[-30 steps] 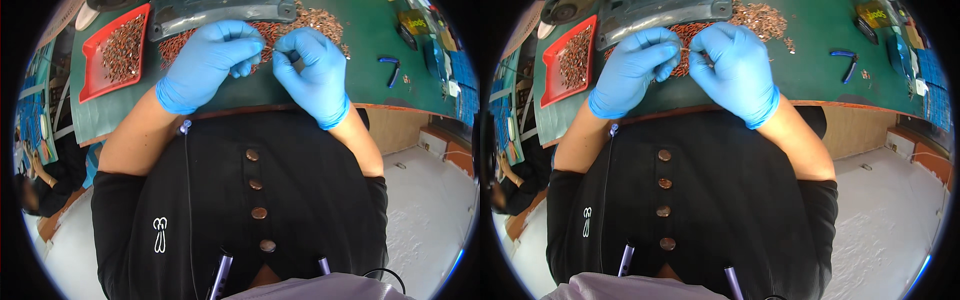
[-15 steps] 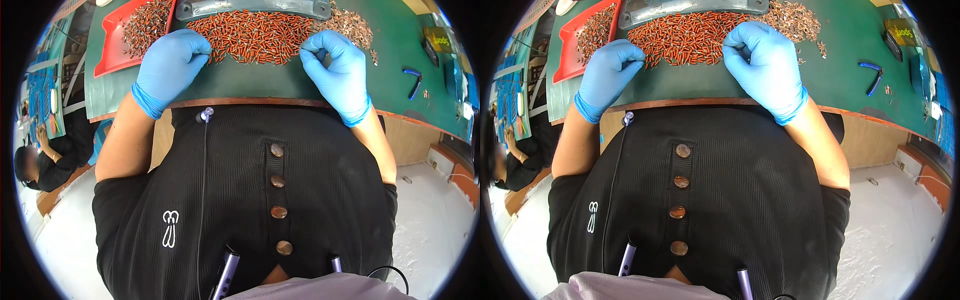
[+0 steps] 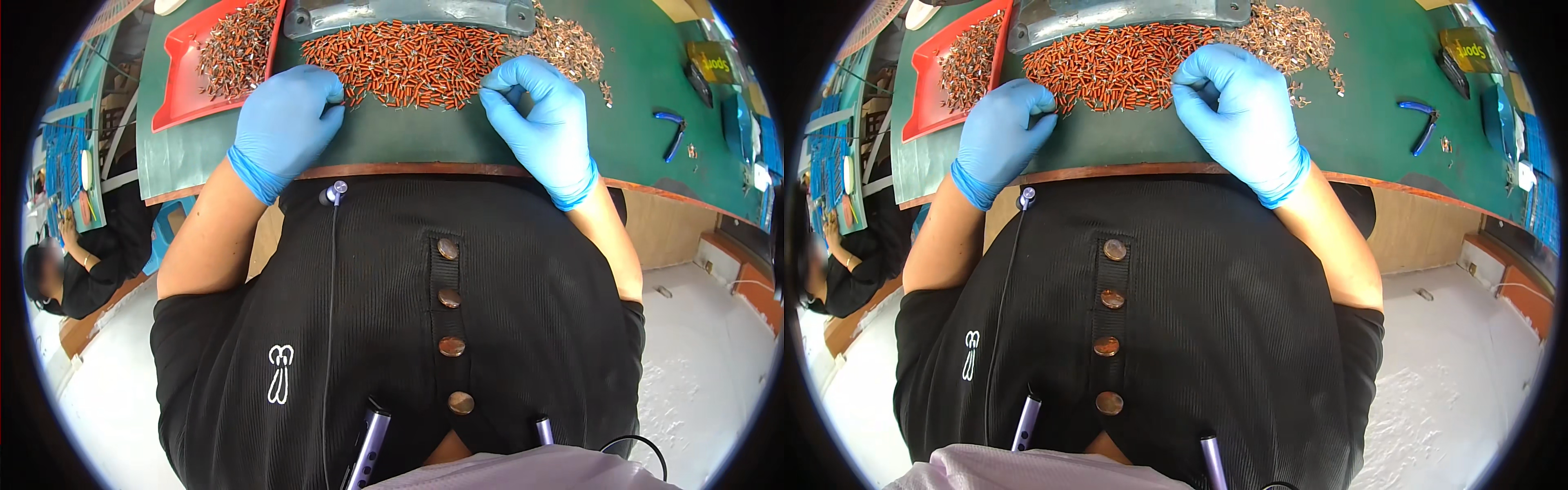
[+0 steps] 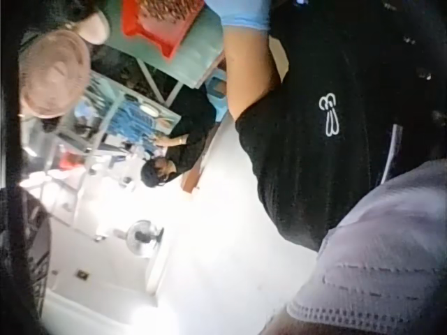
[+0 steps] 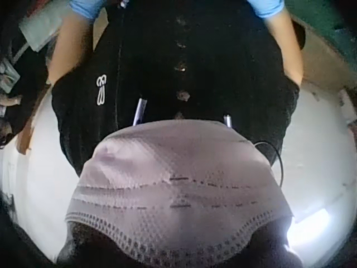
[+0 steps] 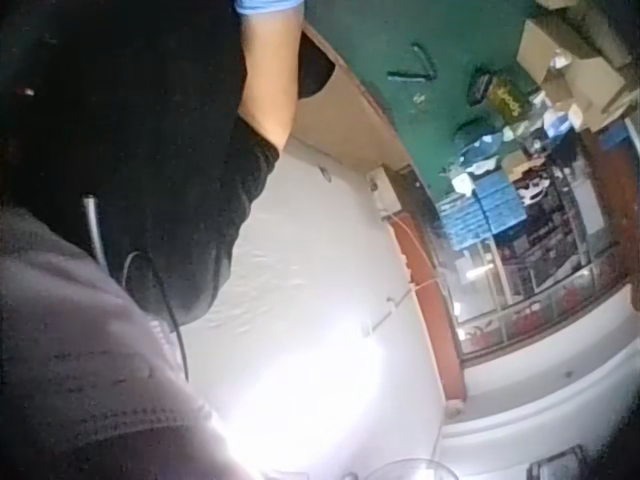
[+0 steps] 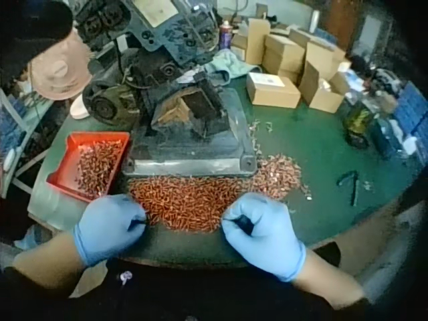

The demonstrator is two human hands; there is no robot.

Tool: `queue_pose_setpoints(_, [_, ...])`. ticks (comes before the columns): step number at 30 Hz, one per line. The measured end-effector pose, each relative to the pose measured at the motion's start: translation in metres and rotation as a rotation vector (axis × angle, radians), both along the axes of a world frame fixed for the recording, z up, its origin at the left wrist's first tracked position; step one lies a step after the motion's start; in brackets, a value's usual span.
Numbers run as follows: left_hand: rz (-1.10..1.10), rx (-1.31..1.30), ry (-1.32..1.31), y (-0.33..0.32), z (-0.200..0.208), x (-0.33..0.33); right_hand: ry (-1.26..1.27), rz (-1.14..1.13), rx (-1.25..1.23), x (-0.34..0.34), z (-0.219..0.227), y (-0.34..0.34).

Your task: Inspecting and sorting small red electronic components at a manual assembly station.

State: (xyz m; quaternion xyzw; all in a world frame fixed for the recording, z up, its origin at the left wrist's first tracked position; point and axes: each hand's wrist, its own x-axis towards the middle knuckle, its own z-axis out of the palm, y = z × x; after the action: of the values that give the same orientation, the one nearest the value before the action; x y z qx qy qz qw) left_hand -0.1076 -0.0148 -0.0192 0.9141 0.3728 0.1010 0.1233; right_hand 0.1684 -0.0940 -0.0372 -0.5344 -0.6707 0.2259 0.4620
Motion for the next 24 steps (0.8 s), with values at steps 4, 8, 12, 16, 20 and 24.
queue_pose_setpoints(4, [-0.022, 0.024, 0.059, 0.002, -0.004, 0.002, 0.083, 0.037, -0.124, -0.003, 0.000, 0.001])
queue_pose_setpoints(8, [0.016, -0.066, -0.064, 0.005, 0.012, 0.008, 0.322, 0.137, -0.256, -0.013, 0.003, 0.008])
queue_pose_setpoints(12, [0.053, -0.400, -0.380, 0.011, 0.032, 0.033, 0.521, 0.244, -0.292, -0.024, 0.013, 0.021])
queue_pose_setpoints(16, [0.100, -0.791, -0.637, 0.018, 0.040, 0.059, 0.566, 0.157, -0.232, -0.030, 0.023, 0.036])
queue_pose_setpoints(20, [0.084, -0.943, -0.781, 0.028, 0.039, 0.071, 0.561, 0.030, -0.088, -0.035, 0.024, 0.049])
queue_pose_setpoints(24, [0.076, -1.139, -1.146, 0.035, 0.032, 0.086, 0.592, -0.072, 0.035, -0.038, 0.027, 0.066])
